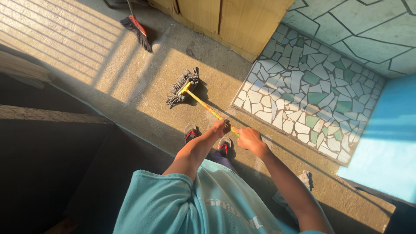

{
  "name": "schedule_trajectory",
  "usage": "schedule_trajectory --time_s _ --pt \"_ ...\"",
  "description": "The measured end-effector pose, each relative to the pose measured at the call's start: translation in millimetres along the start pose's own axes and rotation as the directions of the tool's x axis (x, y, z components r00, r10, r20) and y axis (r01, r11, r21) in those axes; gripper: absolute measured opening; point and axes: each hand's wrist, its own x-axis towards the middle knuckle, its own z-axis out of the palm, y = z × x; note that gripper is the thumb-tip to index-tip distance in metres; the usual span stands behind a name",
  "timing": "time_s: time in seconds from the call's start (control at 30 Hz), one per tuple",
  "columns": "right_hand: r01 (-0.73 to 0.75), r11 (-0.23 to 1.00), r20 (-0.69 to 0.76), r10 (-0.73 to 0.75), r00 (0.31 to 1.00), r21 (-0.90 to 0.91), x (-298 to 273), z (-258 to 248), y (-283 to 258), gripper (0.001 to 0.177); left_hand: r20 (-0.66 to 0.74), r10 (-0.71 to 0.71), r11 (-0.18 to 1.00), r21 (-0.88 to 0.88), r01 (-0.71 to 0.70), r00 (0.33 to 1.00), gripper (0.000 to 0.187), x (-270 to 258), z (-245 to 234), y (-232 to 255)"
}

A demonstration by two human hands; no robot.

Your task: The person mops the floor in a small area using a mop, repeatedly moving the mop head across the surface.

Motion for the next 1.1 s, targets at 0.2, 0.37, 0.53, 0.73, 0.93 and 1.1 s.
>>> schedule_trajectory --time_s 0.2,0.37,0.53,0.73,0.93,1.1 --pt "-0.045 0.999 0.078 0.045 0.996 0.006 40.4 -5.6 -30.8 0.067 -0.079 0.075 0.996 -0.038 -0.078 0.994 0.012 -5.7 -23.6 25.9" --pt "0.097 0.993 0.043 -0.094 0.995 -0.060 116.1 1.5 -93.4 0.066 -0.150 0.204 0.970 -0.103 -0.220 0.967 0.010 -22.8 -79.2 99.3" --pt "0.253 0.953 0.044 -0.249 0.968 -0.168 200.4 16.3 -189.9 0.069 -0.241 0.295 0.891 -0.279 -0.358 0.924 0.012 -19.7 -161.7 178.9" --pt "0.322 0.928 0.040 -0.320 0.946 -0.188 229.6 24.9 -263.4 0.068 -0.181 0.252 0.594 -0.747 -0.300 0.951 0.031 -24.8 -212.7 220.4" --pt "0.277 0.949 0.115 -0.262 0.958 -0.152 194.4 5.7 -214.3 0.066 -0.121 0.270 0.520 -0.817 -0.250 0.955 0.035 -19.3 -172.9 182.0" --pt "0.222 0.967 0.076 -0.214 0.974 -0.123 124.9 11.3 -126.1 0.059 -0.154 0.192 0.592 -0.770 -0.240 0.969 0.026 -0.8 -103.0 108.9"
